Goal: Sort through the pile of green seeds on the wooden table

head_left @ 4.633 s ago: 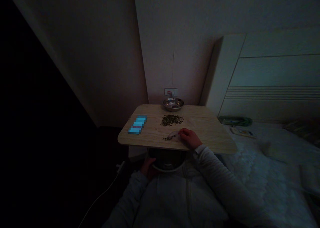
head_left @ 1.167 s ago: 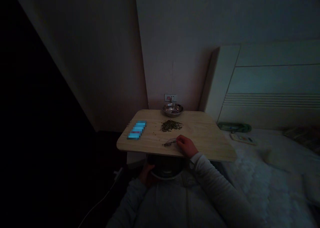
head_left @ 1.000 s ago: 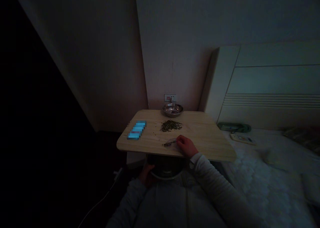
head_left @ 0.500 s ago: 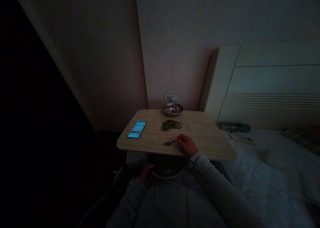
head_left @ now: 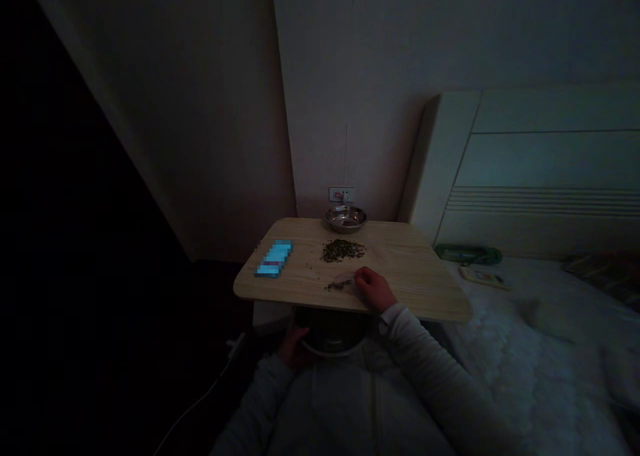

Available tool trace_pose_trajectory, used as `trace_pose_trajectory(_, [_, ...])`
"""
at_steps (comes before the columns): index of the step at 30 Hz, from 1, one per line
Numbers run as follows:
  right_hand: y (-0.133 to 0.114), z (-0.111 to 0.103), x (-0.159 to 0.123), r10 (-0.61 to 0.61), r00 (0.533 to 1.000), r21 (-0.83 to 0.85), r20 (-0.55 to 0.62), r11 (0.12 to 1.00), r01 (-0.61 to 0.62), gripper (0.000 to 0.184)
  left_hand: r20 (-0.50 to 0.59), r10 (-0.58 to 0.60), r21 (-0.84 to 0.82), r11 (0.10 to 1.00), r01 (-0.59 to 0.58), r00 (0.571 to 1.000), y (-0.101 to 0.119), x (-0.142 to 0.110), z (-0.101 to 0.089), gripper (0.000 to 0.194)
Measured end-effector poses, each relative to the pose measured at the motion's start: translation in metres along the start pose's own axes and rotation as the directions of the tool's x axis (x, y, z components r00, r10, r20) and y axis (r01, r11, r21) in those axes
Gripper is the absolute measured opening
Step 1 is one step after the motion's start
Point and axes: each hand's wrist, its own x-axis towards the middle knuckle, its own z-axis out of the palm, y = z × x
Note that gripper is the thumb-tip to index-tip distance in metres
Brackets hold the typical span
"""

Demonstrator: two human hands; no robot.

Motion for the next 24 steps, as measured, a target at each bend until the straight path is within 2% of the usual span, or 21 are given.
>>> trace_pose_trajectory(3, [0.001,0.0,0.0,-0.013,1.0,0.015,0.004,1.0,0.013,0.013,-0.122,-0.023,0.001,1.0,0.023,0.992,0.002,-0.004,0.008,0.017])
trace_pose_trajectory(5, [0.0,0.0,0.0,-0.007,1.0,0.016,0.014,1.0,0.007,0.014,-0.165,-0.037,0.001,0.999,0.038,0.986,0.004,-0.008,0.014,0.011])
trace_pose_trajectory(8, [-0.003,-0.002,-0.001,0.006,0.999,0.018,0.04,1.0,-0.007,0.016,-0.143,-0.034,-0.007,0.999,0.033,0.989,0.005,-0.012,0.019,0.007])
trace_pose_trajectory(12, [-0.005,-0.003,-0.002,0.016,0.998,0.055,0.053,0.998,-0.019,0.016,-0.085,-0.001,-0.015,1.0,-0.001,0.996,0.004,-0.011,0.016,0.014])
trace_pose_trajectory(17, [-0.006,-0.003,-0.002,0.029,0.998,0.072,0.048,0.997,-0.033,0.017,-0.124,-0.047,-0.008,0.999,0.046,0.991,0.005,-0.01,0.017,0.011])
trace_pose_trajectory(24, [-0.005,-0.002,-0.001,0.016,0.999,0.045,0.047,0.999,-0.019,0.019,-0.168,0.004,-0.007,1.0,-0.006,0.986,0.006,-0.015,0.023,0.009])
